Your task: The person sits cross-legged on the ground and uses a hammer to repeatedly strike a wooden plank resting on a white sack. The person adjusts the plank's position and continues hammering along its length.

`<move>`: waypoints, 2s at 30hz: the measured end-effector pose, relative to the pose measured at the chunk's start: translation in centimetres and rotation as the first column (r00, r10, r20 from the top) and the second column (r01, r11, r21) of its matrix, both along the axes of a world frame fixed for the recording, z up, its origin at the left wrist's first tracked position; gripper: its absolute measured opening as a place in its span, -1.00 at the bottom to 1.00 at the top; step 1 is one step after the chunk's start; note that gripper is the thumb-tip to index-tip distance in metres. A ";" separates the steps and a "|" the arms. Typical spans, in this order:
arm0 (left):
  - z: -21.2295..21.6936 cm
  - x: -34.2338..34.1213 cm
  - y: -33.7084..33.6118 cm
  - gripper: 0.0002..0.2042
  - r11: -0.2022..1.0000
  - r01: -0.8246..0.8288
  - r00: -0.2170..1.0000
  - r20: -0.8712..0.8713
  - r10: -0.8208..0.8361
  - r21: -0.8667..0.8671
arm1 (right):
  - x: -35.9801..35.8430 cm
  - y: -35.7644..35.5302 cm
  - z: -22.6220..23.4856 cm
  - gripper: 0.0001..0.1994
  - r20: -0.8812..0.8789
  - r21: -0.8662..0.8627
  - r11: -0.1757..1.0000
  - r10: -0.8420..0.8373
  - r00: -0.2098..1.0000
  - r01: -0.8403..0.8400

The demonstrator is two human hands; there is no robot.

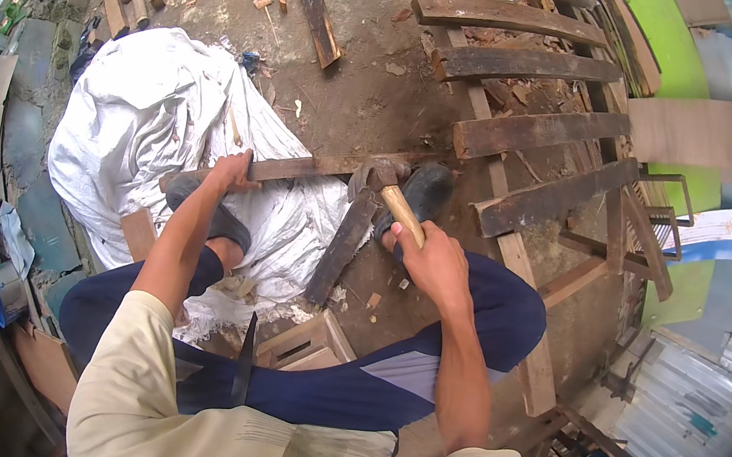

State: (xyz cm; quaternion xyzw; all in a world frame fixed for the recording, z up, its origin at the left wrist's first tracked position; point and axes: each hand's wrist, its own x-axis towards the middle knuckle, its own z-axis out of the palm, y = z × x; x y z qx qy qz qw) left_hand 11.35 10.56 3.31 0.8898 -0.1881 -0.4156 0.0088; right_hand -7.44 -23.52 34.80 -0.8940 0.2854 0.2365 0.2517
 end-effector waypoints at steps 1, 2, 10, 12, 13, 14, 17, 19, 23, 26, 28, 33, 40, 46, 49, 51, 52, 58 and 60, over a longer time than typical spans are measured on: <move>0.5 0.3 0.0 -0.17 1.000 0.018 0.999 0.033 -0.018 0.007 | 0.6 0.0 0.1 -0.42 0.015 0.016 1.000 -0.018 1.000 0.017; 0.9 0.6 -0.1 -0.14 0.999 0.037 0.997 0.066 -0.038 0.013 | 1.4 0.0 0.4 -0.42 0.029 0.030 0.999 -0.037 0.999 0.036; -0.8 0.1 -0.4 -0.33 0.998 0.068 0.984 0.166 -0.069 0.013 | 2.1 -0.2 1.4 -0.40 0.052 0.019 0.995 -0.103 0.993 0.102; -2.0 0.0 0.1 -0.38 0.999 0.054 0.974 0.218 -0.052 -0.003 | 2.5 -0.1 1.4 -0.40 0.034 0.025 0.995 -0.098 0.995 0.097; -3.2 0.4 1.2 -0.38 1.000 0.022 0.969 0.244 -0.022 0.003 | 2.8 0.3 1.4 -0.40 0.037 0.032 0.995 -0.093 0.995 0.092; -4.3 0.4 2.7 -0.39 1.000 -0.012 0.963 0.271 0.009 0.011 | 3.2 0.7 1.3 -0.40 0.041 0.041 0.996 -0.086 0.995 0.084; -2.6 -0.9 0.5 -0.32 0.979 0.172 0.889 0.446 -0.109 -0.105 | 2.9 0.5 1.3 -0.40 0.010 0.020 0.993 -0.114 0.993 0.113; -1.3 -1.3 0.0 -0.24 0.979 0.164 0.881 0.463 -0.092 -0.117 | 2.7 0.4 0.8 -0.43 0.051 0.008 0.996 -0.090 0.995 0.090; -1.8 -2.5 -0.4 -0.12 0.994 0.080 0.915 0.402 -0.044 -0.073 | 1.9 0.3 -2.6 -0.49 0.052 0.125 0.988 -0.095 0.994 0.087; -3.7 -3.6 -0.1 -0.01 0.999 -0.043 0.949 0.311 0.044 -0.009 | 2.0 2.1 -3.1 -0.52 -0.121 0.446 0.842 -0.278 0.953 0.302; -2.4 -3.6 -1.1 0.04 1.000 -0.004 0.962 0.274 0.008 -0.014 | 1.6 3.0 -3.8 -0.53 -0.263 0.587 0.668 -0.377 0.888 0.457; -1.2 -2.3 -0.6 0.07 0.998 -0.014 0.997 0.076 0.018 -0.060 | 2.6 6.0 -7.6 -0.54 -0.275 0.602 0.663 -0.351 0.895 0.445; -0.4 -1.1 -0.5 0.05 0.997 -0.032 0.999 -0.026 0.031 -0.070 | 11.4 9.7 -7.0 -0.57 0.104 0.520 0.836 -0.268 0.958 0.177; -1.8 -1.3 0.0 0.05 0.995 -0.058 0.998 -0.044 0.054 -0.086 | 12.7 11.6 -12.8 -0.56 0.324 0.530 0.828 -0.400 0.857 0.186; -1.1 -0.9 -1.2 0.08 0.997 -0.033 0.997 -0.069 0.028 -0.076 | 4.7 11.8 -23.1 -0.63 0.076 0.239 0.935 -0.285 0.955 0.260; -0.2 -0.7 -0.9 0.11 0.998 -0.031 0.993 -0.113 0.025 -0.053 | 3.2 11.8 -21.3 -0.67 -0.295 0.311 0.881 -0.267 0.917 0.357; 0.4 -0.5 -0.9 0.12 0.998 -0.031 0.989 -0.143 0.023 -0.052 | 2.7 11.6 -21.0 -0.68 -0.257 0.312 0.875 -0.297 0.919 0.370; 0.3 0.0 -0.8 0.19 1.000 -0.028 0.986 -0.163 0.028 0.007 | 7.1 10.3 -13.5 -0.76 0.000 0.562 0.713 -0.508 0.861 0.420; 0.8 0.0 -1.0 0.19 1.000 -0.025 0.987 -0.158 0.027 0.018 | 8.7 10.3 -13.0 -0.75 0.146 0.637 0.681 -0.566 0.812 0.360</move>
